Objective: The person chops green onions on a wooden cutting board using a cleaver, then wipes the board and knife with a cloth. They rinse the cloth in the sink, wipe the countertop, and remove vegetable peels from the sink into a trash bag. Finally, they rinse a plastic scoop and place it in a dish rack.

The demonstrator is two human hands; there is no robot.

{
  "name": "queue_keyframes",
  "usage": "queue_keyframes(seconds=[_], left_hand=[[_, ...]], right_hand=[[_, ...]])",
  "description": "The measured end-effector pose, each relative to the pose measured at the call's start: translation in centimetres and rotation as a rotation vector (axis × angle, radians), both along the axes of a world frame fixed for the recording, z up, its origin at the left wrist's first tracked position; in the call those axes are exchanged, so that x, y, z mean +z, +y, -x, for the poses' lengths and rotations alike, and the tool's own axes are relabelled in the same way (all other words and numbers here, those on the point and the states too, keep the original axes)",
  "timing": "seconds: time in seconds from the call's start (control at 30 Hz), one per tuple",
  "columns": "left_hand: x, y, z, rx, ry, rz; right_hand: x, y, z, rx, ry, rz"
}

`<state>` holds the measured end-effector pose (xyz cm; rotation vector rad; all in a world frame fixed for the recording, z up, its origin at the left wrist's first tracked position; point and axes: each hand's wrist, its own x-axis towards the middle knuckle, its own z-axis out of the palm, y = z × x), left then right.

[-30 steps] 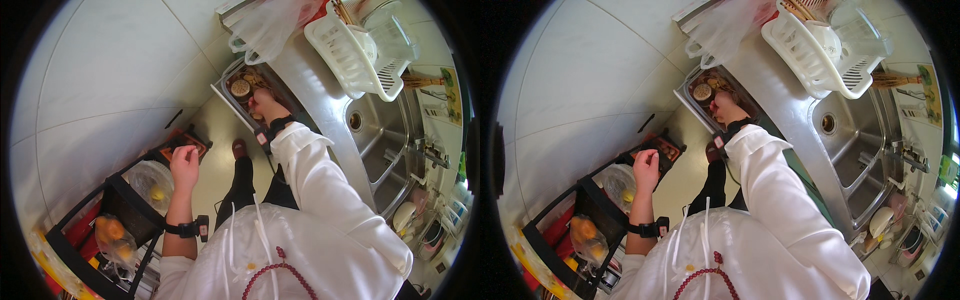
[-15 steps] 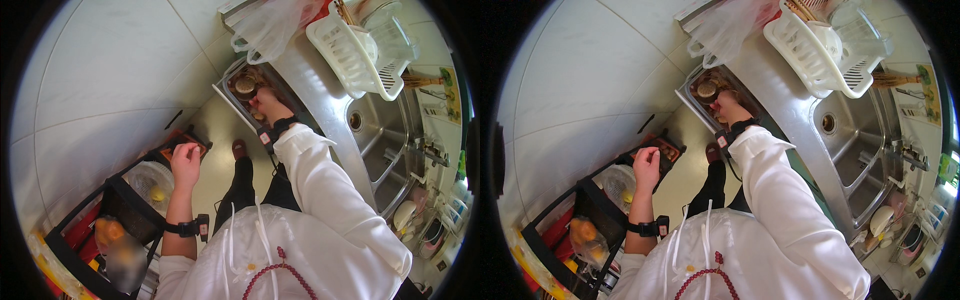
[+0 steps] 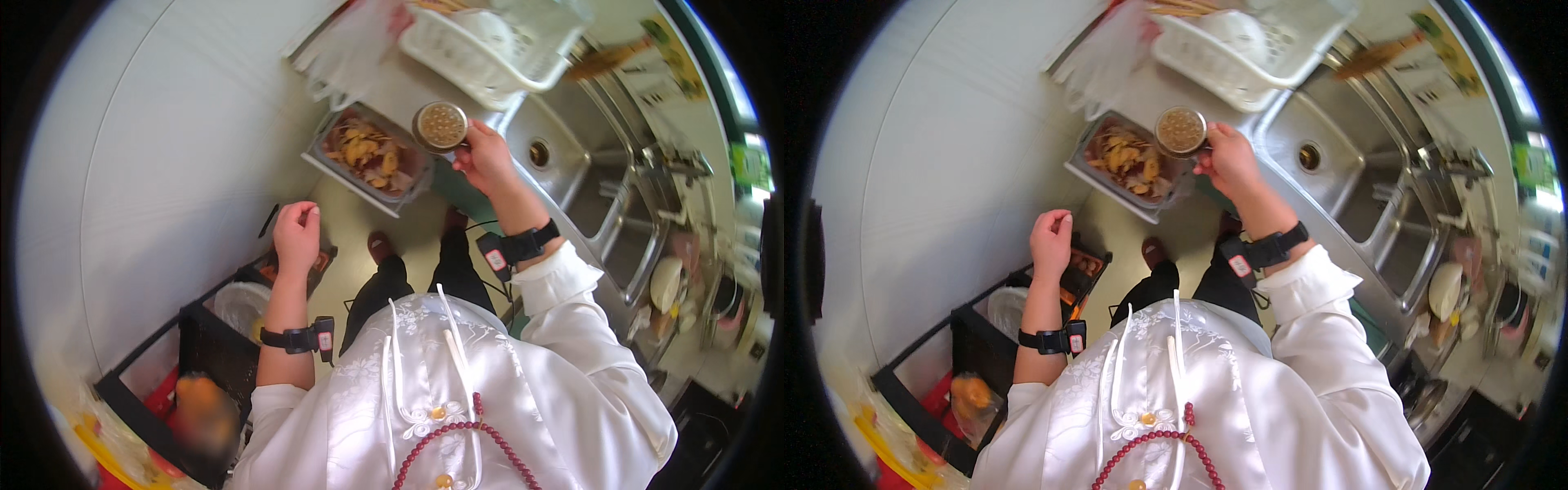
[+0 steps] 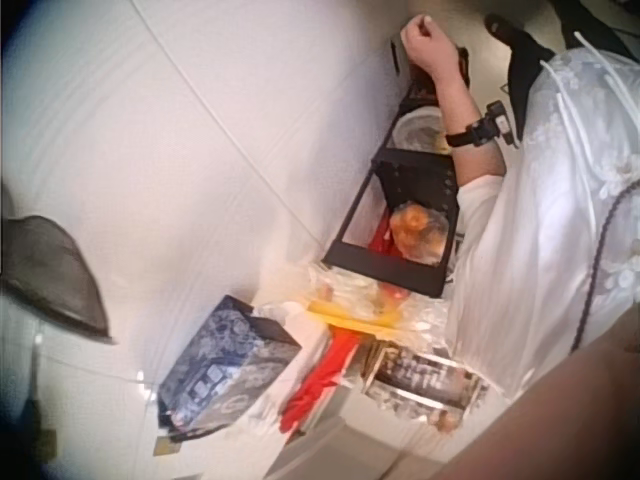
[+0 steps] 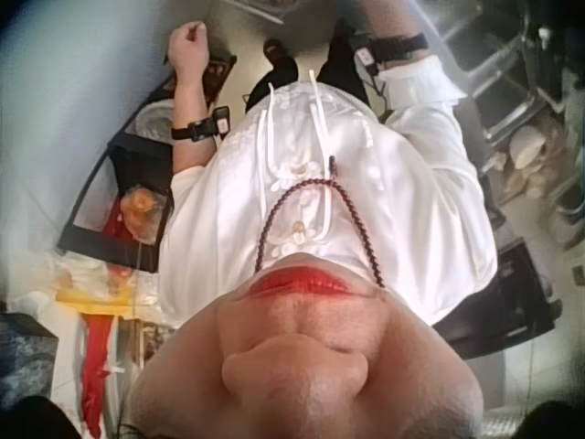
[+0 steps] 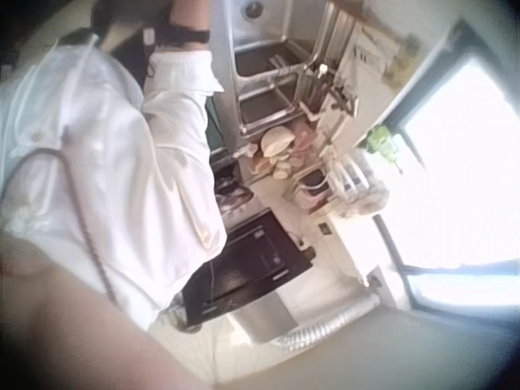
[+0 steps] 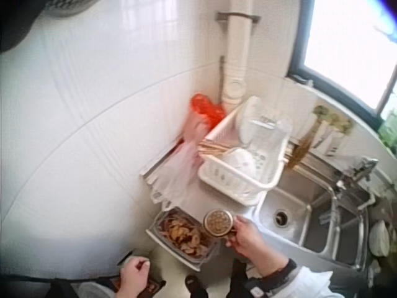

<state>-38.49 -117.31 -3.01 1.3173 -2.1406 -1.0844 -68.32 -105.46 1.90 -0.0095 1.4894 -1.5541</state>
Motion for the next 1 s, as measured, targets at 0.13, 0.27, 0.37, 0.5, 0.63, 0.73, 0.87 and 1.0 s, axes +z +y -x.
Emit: queue_keyframes(seconds=[0.13,0.27,0.37,0.5,0.63,0.73,0.87,1.0], left_hand=[[1.5,0.0,4.2,-0.104,0.054,0.015],[3.1,1.2,9.3,-0.204,0.003,0.007],[4.0,2.9,13.6,-0.265,-0.033,0.003],[6.4,6.0,18.7,-0.325,-0.083,0.041],[7.0,9.3,23.2,-0.369,-0.089,0.008],[7.3,10.9,25.3,-0.37,-0.121,-0.069],[6.9,12.3,27.8,-0.392,-0.106,-0.083],[7.1,13.2,31.6,-0.453,-0.045,-0.062]], right_hand=[[3.9,8.4,5.3,-0.142,0.197,-0.006],[4.0,15.3,13.1,-0.191,0.47,-0.239],[1.0,18.4,19.6,-0.104,0.556,-0.39],[-6.5,19.5,25.5,0.124,0.637,-0.566],[-15.1,19.5,28.8,0.802,1.229,-0.868],[-19.6,20.1,29.0,1.043,1.012,-0.847],[-21.8,21.4,28.5,1.42,0.878,-0.728],[-18.0,23.7,29.3,1.336,0.817,-0.557]])
